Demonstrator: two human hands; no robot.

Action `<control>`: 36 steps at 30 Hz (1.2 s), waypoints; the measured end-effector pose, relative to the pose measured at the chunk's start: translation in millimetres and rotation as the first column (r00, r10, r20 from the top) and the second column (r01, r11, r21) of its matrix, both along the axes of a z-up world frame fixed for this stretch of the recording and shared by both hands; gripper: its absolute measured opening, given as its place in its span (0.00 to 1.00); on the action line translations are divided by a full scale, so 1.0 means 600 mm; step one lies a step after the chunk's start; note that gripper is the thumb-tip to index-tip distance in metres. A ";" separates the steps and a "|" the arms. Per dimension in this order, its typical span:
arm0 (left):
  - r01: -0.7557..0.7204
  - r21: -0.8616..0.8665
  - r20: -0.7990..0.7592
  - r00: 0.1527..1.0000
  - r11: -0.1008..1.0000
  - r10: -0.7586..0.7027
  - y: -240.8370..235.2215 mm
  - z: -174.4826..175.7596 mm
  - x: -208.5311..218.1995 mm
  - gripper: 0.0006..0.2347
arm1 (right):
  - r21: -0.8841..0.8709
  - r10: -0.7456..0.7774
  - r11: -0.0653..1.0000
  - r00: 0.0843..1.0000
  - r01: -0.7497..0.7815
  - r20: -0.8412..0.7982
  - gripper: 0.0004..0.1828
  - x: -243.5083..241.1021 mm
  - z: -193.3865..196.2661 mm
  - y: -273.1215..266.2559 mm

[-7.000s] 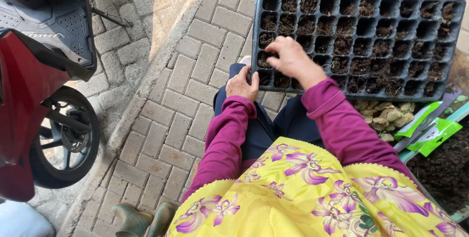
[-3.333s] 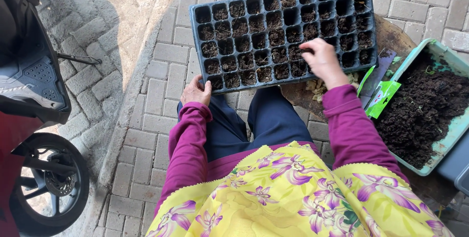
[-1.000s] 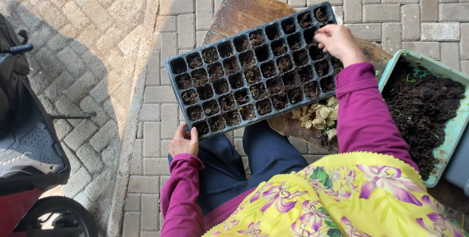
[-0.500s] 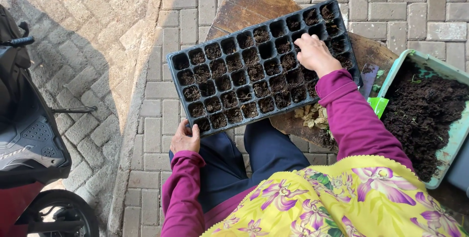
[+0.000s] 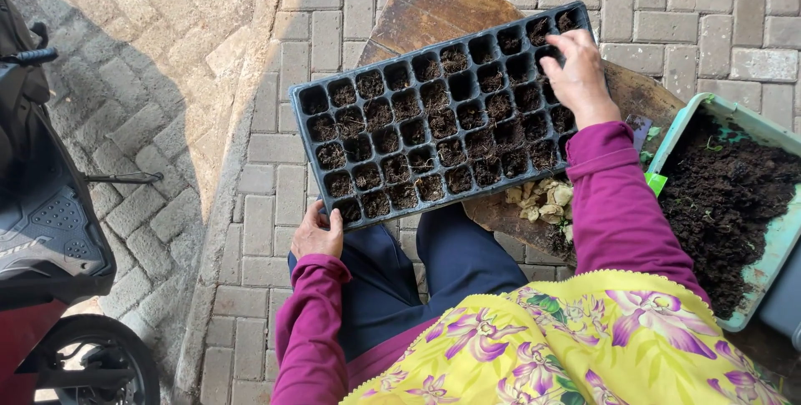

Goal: Plant seeds into a seed starter tray and then add soil on top.

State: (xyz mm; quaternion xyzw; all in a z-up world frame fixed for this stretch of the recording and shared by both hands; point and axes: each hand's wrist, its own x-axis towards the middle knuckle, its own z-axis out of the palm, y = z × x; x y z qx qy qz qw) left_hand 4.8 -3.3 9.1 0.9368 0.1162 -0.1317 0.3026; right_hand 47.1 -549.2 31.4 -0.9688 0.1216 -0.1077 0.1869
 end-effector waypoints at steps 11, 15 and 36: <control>-0.004 0.003 0.015 1.000 1.000 0.004 0.001 -0.001 -0.001 0.16 | 0.133 0.119 0.989 0.871 -0.062 -0.477 0.23 -0.039 0.051 0.191; -0.004 0.003 0.040 0.999 1.000 0.004 0.003 -0.003 -0.003 0.17 | 0.123 0.087 0.992 0.869 -0.031 -0.486 0.20 -0.047 0.015 0.186; 0.013 -0.060 0.033 0.999 0.998 -0.011 0.007 0.015 -0.002 0.15 | 0.348 0.084 0.937 0.986 -0.029 -0.143 0.07 0.053 0.087 0.223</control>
